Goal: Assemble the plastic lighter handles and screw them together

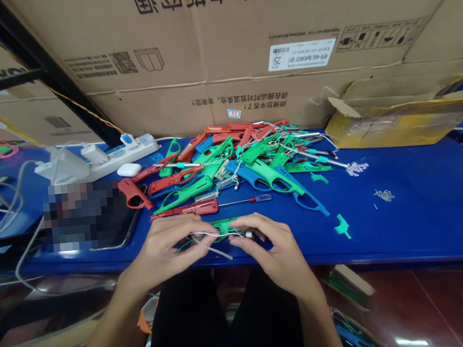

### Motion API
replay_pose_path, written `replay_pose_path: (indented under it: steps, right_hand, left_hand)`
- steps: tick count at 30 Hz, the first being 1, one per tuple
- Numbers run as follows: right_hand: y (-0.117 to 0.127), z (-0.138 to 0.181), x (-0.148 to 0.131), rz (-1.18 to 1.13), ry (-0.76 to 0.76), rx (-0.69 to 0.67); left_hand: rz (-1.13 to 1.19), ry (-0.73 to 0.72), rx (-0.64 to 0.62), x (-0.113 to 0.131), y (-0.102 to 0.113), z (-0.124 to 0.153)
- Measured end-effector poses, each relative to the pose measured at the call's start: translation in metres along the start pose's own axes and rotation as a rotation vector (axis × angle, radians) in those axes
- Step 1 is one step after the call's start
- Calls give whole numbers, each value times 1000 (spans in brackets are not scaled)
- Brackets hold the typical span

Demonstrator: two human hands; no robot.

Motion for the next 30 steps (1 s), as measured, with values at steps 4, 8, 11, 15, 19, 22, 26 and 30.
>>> replay_pose_path:
  steps: [4,8,11,15,19,22,26,30]
  right_hand:
    - [1,-1,-3,19,49,21]
    - [1,1,-2,-6,58,14]
    - [2,1,-2,-52,77,8]
    - [2,2,-3,-112,90,-8]
    - [2,2,-2,-145,85,-38]
    - [2,2,0,-178,54,-73]
    - [2,0,4,-101,-15,-84]
    - [2,0,5,-12,-46,-63]
  left_hand:
    - [7,10,-11,-1,-3,3]
    - [14,9,-33,-1,-1,3]
    - [35,-3,-38,1,2,2]
    - [85,-10,-64,5,2,2]
    - [126,0,-69,5,-1,1]
    - [119,-1,-41,4,-2,1]
    - [55,42,-34,1,2,2]
    - [-21,153,-93,-5,7,6]
Point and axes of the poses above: each hand's wrist, its own z-axis away from the middle knuckle, its own y-axis out of the back of the hand, x = y × z, the point moved 4 cm from there along -z, towards the middle knuckle, and after that the axes turned 13 degrees about x, right-handed, at the moved point
